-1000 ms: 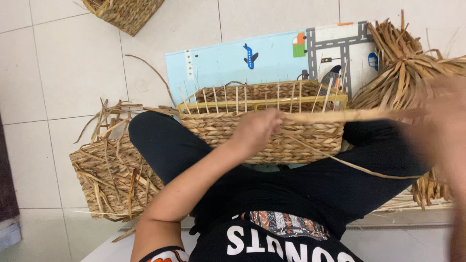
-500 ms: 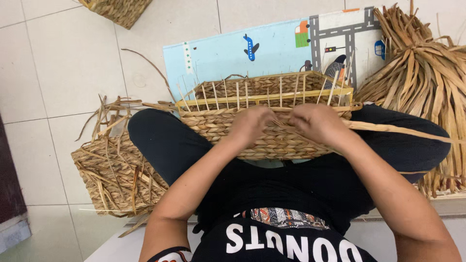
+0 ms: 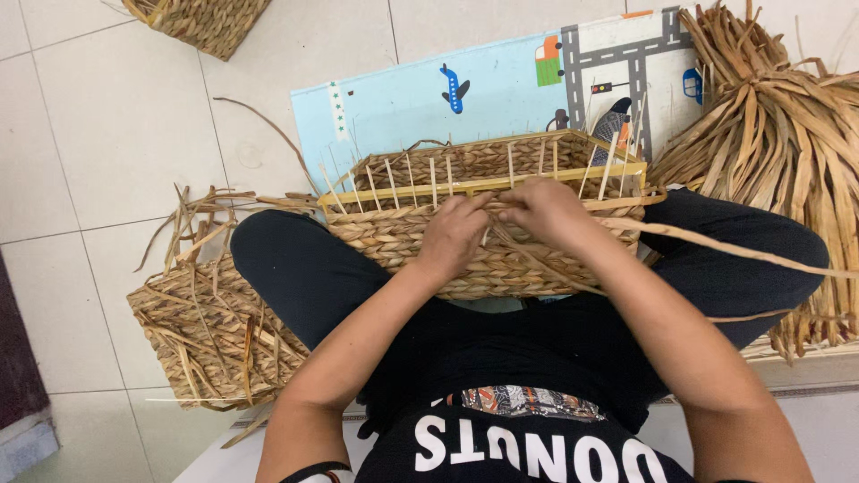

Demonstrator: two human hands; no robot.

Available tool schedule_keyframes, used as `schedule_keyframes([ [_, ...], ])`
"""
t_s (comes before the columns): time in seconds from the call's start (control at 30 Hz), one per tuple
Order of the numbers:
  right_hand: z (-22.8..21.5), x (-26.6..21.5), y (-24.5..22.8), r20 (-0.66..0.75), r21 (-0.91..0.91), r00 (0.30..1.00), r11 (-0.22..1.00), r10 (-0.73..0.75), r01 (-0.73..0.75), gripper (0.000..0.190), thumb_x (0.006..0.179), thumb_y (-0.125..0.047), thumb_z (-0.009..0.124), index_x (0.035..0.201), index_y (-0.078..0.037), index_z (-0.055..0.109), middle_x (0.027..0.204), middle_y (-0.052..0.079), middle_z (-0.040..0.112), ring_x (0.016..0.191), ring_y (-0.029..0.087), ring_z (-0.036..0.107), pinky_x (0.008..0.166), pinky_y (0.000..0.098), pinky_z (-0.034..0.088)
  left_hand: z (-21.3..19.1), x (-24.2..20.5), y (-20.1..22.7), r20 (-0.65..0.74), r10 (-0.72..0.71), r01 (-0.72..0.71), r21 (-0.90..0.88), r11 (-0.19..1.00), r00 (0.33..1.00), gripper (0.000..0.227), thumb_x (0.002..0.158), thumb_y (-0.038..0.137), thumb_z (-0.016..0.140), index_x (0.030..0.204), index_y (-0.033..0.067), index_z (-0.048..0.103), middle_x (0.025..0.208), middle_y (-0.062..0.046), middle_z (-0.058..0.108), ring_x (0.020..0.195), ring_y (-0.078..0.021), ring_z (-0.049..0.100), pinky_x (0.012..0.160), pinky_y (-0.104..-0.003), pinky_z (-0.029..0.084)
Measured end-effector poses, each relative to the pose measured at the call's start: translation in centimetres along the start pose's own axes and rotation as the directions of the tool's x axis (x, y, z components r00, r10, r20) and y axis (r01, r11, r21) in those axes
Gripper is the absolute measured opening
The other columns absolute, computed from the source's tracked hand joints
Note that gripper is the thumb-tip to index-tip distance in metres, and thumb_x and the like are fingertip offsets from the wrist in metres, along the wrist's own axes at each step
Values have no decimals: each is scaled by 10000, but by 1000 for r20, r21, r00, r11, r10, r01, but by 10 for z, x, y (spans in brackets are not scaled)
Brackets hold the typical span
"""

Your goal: The person weaves a basket by hand, threading strips of material through the existing structure, turning the basket, and working on different sides.

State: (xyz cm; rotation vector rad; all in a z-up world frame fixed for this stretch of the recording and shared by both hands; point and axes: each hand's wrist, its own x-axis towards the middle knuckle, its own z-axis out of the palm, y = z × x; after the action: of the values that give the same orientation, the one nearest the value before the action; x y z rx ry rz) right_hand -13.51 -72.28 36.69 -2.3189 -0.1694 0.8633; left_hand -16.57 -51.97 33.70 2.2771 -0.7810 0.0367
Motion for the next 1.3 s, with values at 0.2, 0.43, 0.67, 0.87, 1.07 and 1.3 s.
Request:
schedule_keyframes([
  [0.2, 30, -9, -2, -289, -291, 951, 956, -111, 23, 160, 931, -142, 701, 1042, -36, 746, 925, 124, 639, 837, 288, 677, 714, 432, 567, -13, 43, 9, 411, -321, 328, 56, 943, 853, 125, 949, 91, 634, 826, 79, 656, 822, -138, 695, 898, -308, 625, 722, -437, 508],
  [0.43, 12, -34, -2, -377, -202, 891, 961, -254, 188, 175, 876, -133, 724, 1035, -81, 776, 885, 91, 604, 824, 273, 619, 652, 426, 524, 6, 44, -4, 95, -251, 255, -26, 967, 963, 106, 869, 82, 691, 885, 58, 589, 772, -111, 642, 741, -306, 618, 605, -451, 464],
  [0.67, 20, -62, -1, -204, -509, 952, 856, -227, 95, 296, 743, -349, 783, 799, -66, 718, 869, 96, 644, 875, 258, 629, 839, 453, 515, 11, 53, -15, 277, 147, -187, 125, 974, 950, 136, 837, 38, 710, 936, 63, 619, 907, -106, 689, 853, -278, 686, 703, -417, 542],
  [0.87, -21, -58, 39, -313, -500, 932, 866, -183, 3, 69, 954, -138, 677, 1013, -103, 671, 902, 91, 702, 775, 274, 706, 623, 440, 559, -1, 97, -22, 784, -266, 499, -63, 864, 560, 224, 846, 170, 738, 1065, 126, 753, 1032, -66, 778, 939, -205, 737, 852, -376, 560],
  [1.07, -59, -62, 11, -574, -683, 543, 724, -613, 96, 292, 796, -187, 796, 1043, -94, 670, 964, 105, 640, 837, 275, 626, 682, 414, 477, 3, 95, -11, 690, -325, 410, 44, 911, 647, 152, 891, 206, 726, 1005, 122, 780, 947, -106, 770, 902, -274, 715, 853, -443, 540],
  [1.3, 26, -58, 10, -343, -547, 847, 820, -405, 171, 337, 638, -204, 771, 902, -47, 633, 958, 124, 639, 801, 253, 633, 620, 384, 518, 3, 81, -10, 579, -208, 265, -15, 964, 789, 134, 916, 168, 690, 973, 64, 753, 950, -132, 750, 902, -327, 706, 822, -481, 540],
])
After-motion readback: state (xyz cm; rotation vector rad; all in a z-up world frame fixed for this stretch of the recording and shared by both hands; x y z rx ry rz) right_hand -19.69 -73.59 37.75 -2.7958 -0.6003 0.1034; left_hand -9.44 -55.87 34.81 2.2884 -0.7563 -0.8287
